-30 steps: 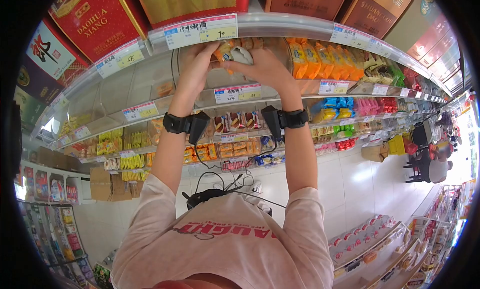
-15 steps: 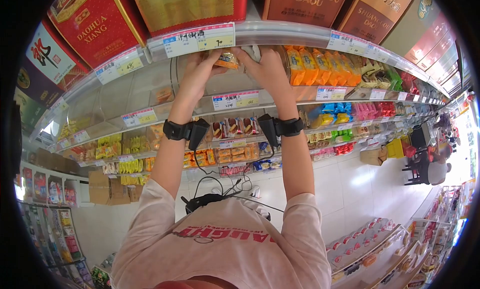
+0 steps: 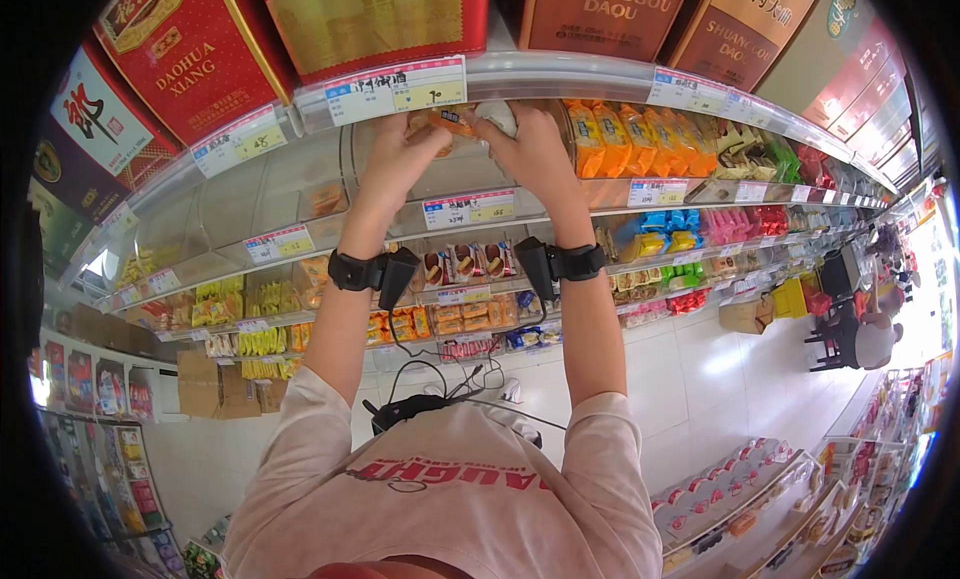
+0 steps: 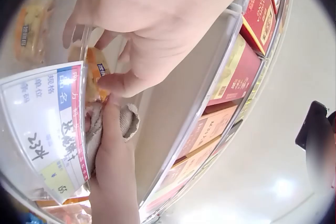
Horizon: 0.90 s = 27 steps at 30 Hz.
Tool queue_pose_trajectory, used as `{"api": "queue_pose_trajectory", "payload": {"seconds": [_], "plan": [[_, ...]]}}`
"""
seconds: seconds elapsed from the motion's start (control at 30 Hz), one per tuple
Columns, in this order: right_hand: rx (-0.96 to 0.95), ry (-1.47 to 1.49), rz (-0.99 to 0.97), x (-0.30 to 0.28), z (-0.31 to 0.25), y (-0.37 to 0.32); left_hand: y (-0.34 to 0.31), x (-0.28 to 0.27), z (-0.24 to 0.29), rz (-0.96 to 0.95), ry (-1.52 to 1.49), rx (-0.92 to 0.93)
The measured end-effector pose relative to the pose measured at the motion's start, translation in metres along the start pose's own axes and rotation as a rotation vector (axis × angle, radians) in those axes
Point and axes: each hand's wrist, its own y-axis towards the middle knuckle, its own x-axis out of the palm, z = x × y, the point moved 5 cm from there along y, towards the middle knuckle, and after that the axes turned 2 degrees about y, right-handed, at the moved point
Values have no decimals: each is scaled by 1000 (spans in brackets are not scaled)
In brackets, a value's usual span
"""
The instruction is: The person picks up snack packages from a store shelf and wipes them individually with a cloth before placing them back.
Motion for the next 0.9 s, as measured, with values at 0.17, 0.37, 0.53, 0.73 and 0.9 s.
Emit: {"api": "queue_pose_trajectory", "payload": {"seconds": [0.17,0.37,0.53,0.73,0.9], "plan": [[-3,11,84,-2,1,-1,-1,8,4,-133,41,69],[-55,11,170,-10,11,3,-2,8,7,-92,-16,-1],[-123,-147,181,-4,-8,-1,0,10,6,-141,57,41],[-134,-157,163,-3,1,2,-2,15,3,-254,-4,-108],[-138,-126,155,-1,6,1,-3,17,5,-248,-92,-173]]}}
